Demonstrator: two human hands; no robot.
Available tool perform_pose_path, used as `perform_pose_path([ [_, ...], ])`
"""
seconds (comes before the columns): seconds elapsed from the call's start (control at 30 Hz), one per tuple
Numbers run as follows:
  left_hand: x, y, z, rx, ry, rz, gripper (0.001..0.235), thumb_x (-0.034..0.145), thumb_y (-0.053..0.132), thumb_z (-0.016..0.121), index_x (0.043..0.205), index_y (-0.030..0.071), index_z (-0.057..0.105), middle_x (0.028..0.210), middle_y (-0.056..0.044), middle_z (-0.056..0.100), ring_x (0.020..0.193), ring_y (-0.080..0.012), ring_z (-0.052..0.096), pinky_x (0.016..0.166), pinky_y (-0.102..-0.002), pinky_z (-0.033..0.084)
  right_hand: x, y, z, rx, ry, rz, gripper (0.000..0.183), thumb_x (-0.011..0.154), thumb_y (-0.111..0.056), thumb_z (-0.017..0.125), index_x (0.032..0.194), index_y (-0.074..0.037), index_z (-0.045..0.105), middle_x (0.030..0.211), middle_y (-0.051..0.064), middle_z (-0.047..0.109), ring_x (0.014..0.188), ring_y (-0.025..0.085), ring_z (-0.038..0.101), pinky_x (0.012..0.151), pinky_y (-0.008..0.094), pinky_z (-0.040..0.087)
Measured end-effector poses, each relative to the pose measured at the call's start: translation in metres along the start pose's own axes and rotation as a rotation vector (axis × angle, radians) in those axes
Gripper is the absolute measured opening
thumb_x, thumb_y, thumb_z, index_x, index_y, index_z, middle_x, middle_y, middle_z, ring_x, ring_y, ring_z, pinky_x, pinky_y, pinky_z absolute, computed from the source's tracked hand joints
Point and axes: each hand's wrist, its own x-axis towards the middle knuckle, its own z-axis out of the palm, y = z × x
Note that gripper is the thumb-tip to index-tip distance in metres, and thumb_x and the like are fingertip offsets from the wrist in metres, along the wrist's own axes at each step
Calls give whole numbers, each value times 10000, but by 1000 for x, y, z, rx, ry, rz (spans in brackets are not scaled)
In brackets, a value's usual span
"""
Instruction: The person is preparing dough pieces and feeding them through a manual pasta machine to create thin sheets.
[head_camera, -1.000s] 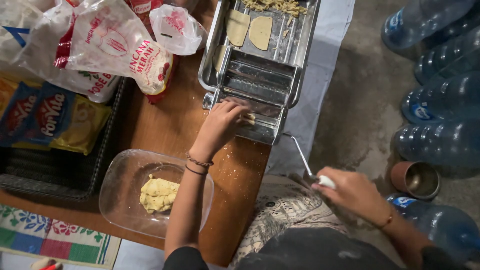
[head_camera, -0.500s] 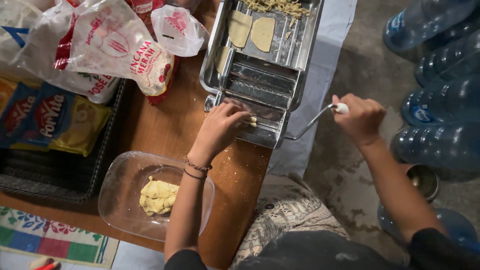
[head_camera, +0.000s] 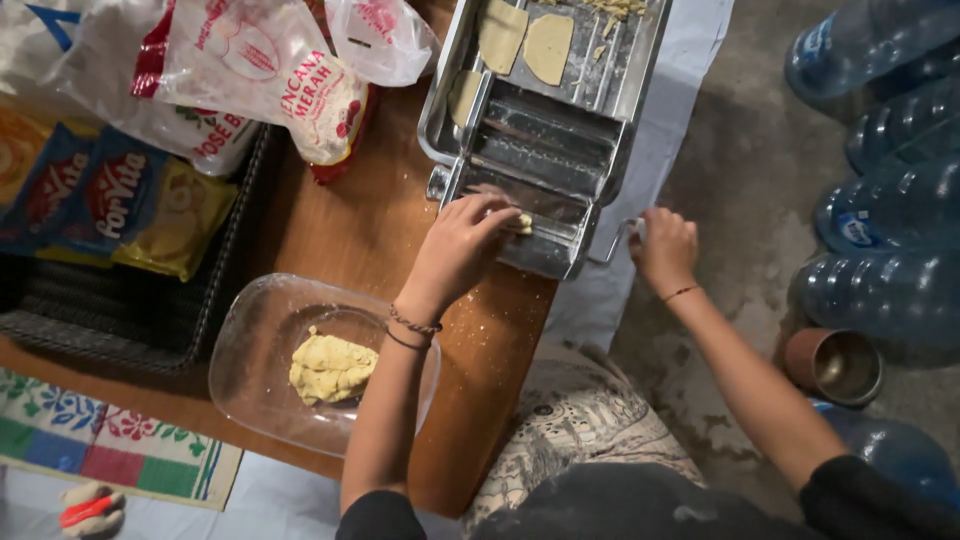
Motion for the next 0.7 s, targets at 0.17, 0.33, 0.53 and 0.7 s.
perform_pose_path([
  [0.17,-1,5,-3,57,-1,-3,414,926,200,725,1325,241,623,1147,-23,653,1112,-241,656,971,-376,497,-30,-28,9,61,-433,230,349,771,-332,762,1097,-214,729,972,64,739,920,321,738,753,438,611],
  [0.33,-2,0,0,61,6,17,317,948,185,719,1258,230,671,1136,-22,658,1118,-241,650,982,-387,486,-93,-49,-16,156,-404,46,327,792,-348,727,1051,-156,667,928,90,729,945,329,717,811,457,551],
  [0.53,-4,0,9,98,40,3,273,957,230,708,1228,237,672,1162,-12,642,1166,-230,624,1014,-393,463,-126,-77,-108,267,-612,91,294,793,-372,686,920,-106,682,840,162,749,857,415,750,729,524,586],
  [0.7,1,2,5,119,77,11,242,939,260,727,1175,235,681,1194,-41,632,1203,-254,606,1042,-410,449,-128,-73,-181,355,-726,73,300,878,-436,662,970,-152,634,869,161,752,891,426,741,746,533,577],
])
